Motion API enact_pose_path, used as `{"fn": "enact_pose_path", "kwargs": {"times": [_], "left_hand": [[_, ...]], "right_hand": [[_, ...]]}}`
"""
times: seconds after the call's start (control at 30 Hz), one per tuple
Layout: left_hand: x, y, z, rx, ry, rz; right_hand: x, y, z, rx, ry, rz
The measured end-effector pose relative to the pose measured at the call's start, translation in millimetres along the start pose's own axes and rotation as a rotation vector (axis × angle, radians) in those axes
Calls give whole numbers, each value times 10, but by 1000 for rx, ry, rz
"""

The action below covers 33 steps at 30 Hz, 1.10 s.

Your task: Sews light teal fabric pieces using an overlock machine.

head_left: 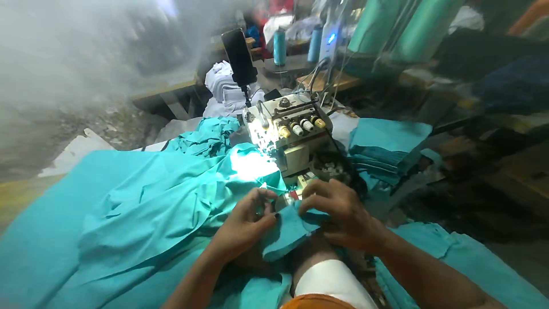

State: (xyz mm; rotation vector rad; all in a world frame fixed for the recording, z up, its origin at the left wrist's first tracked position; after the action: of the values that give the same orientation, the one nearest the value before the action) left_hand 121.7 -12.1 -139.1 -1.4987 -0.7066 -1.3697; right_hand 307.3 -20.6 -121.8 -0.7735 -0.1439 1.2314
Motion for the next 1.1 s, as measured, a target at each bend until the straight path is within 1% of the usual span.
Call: {"fn": "enact_pose_path", "kwargs": {"times": [0.1,0.3,0.37,0.53,0.7,0.9,1.0,1.1], "left_hand": [[-24,92,13,-58,-34,-56],[-5,220,38,-57,-51,-102],[1,219,30,-47,-25,-100],[62,184,-14,60,77,-9],[126,246,-100,114,285,75],[124,270,-172,177,469,197],[131,274,-209,203,561,307],[114,263,-240,225,603,389]], "right_hand": [[20,-16,-22,14,-18,54],[19,-29,-63,22,-47,129],[19,-26,-74,16,-53,138],[28,-26,-95,-5,-12,179],[110,29,-109,43,105,359],[138,146,-158,82,150,510],[145,199,-190,61,253,570],[140,234,-220,39,370,609]]}}
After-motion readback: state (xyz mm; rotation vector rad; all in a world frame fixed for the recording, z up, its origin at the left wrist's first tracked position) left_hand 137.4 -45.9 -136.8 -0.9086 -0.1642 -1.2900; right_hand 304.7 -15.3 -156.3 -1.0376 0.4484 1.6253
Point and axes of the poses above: each hand's wrist, its own z-axis towards the middle knuckle, its own y-axis out of the palm, x = y × z, the point moved 6 cm from there along z, towards the middle knuckle, and after that the axes turned 2 degrees about z, right-handed, at the moved point
